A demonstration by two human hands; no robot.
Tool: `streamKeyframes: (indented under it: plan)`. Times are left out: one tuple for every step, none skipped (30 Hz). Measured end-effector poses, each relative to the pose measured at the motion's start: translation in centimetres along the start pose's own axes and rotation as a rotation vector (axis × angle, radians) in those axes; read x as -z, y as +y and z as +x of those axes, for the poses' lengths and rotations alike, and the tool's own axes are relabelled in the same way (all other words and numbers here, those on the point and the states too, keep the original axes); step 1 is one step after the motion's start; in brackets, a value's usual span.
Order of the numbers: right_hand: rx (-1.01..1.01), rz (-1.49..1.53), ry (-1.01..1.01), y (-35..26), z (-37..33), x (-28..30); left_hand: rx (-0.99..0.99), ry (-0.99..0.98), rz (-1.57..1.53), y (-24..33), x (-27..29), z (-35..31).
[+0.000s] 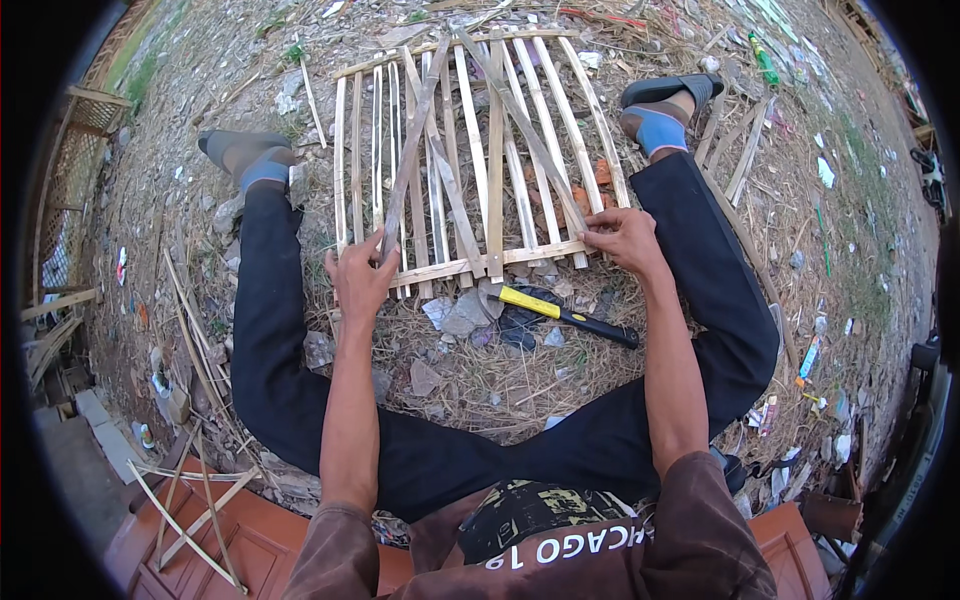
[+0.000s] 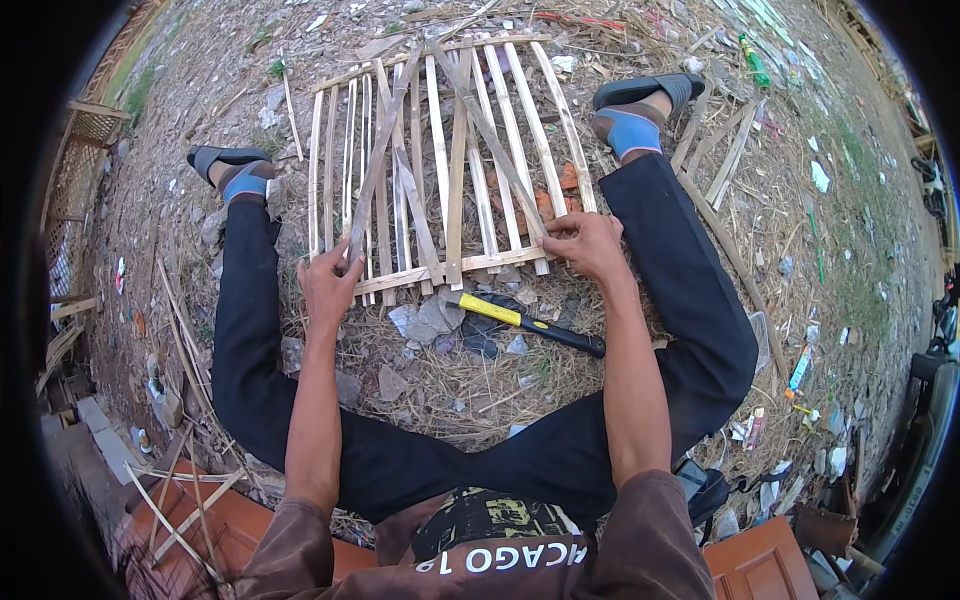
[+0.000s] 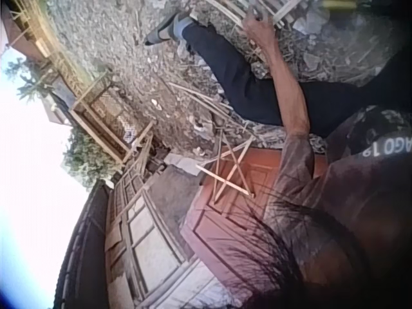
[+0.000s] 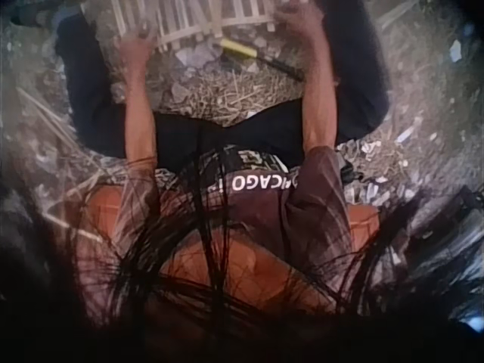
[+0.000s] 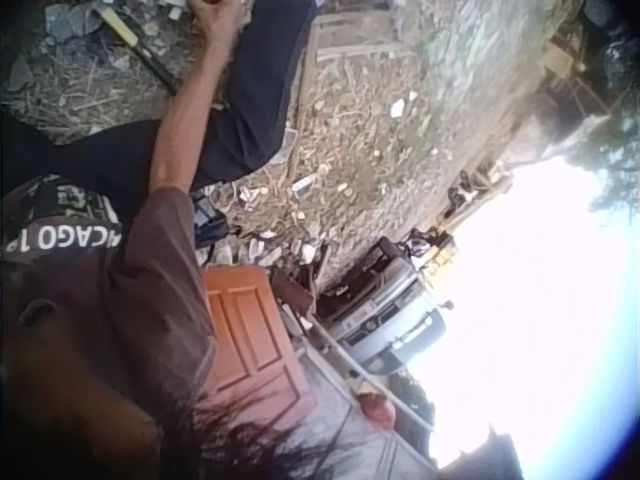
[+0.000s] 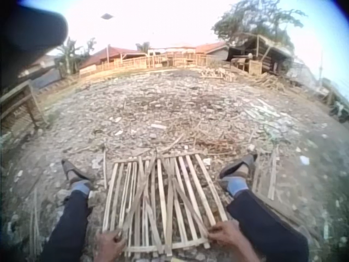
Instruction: The person constructs a bamboo lattice structure by arranging bamboo strips in a grid pattern and securing them with a hammer and small nails.
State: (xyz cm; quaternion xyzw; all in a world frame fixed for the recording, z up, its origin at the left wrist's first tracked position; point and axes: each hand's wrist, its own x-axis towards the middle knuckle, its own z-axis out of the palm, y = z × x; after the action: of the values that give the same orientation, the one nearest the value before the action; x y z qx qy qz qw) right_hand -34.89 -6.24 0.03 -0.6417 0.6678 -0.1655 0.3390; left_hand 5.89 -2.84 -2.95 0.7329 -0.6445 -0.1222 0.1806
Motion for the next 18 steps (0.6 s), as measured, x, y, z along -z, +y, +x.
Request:
streamKeyframes:
  plan:
    - [0.009,-0.010,0.001,-0.1,0.0,0.0,-0.018,0.022,0.014,0.1,-0.2,-0.2]
    - [0.021,-0.010,0.009,-0.1,0.0,0.0,-0.036,0.044,0.025,0.3,-0.4,-0.3]
    - [0.034,-0.010,0.017,0.0,0.1,-0.1,-0.055,0.065,0.037,0.4,-0.6,-0.4]
    - [0.046,-0.011,0.025,0.1,0.1,-0.1,-0.063,0.080,0.031,0.5,-0.7,-0.5]
    - [0.041,0.005,0.026,0.3,0.1,-0.2,-0.072,0.094,0.025,0.6,-0.9,-0.5]
    - [0.036,0.022,0.027,0.5,0.2,-0.2,-0.081,0.108,0.019,0.6,-1.0,-0.6]
    - [0.031,0.038,0.028,0.7,0.2,-0.3,-0.085,0.116,0.019,0.5,-1.1,-0.6]
    - [0.003,0.069,0.017,0.7,0.3,-0.4,-0.088,0.122,0.020,0.4,-1.1,-0.7]
    - [-0.025,0.100,0.006,0.8,0.3,-0.4,-0.092,0.129,0.022,0.4,-1.1,-0.7]
    - [-0.053,0.131,-0.005,0.8,0.3,-0.5,-0.100,0.141,0.026,0.3,-1.2,-0.8]
    - [-0.043,0.128,0.005,0.9,0.4,-0.5,-0.110,0.154,0.028,0.3,-1.2,-0.8]
    - [-0.033,0.124,0.015,1.0,0.4,-0.6,-0.120,0.167,0.031,0.3,-1.2,-0.8]
    - [-0.023,0.121,0.026,1.1,0.4,-0.6,-0.108,0.156,0.028,0.3,-1.3,-0.8]
    - [-0.031,0.138,0.028,1.1,0.4,-0.7,-0.094,0.145,0.025,0.4,-1.2,-0.9]
    - [-0.038,0.155,0.030,1.1,0.4,-0.7,-0.081,0.135,0.021,0.5,-1.2,-0.9]
    - [-0.045,0.171,0.032,1.0,0.4,-0.8,-0.088,0.145,0.022,0.5,-1.3,-1.0]
    - [-0.043,0.161,0.041,0.9,0.4,-0.7,-0.093,0.155,0.024,0.4,-1.3,-1.0]
    - [-0.041,0.151,0.049,0.7,0.3,-0.6,-0.099,0.166,0.026,0.4,-1.4,-1.0]
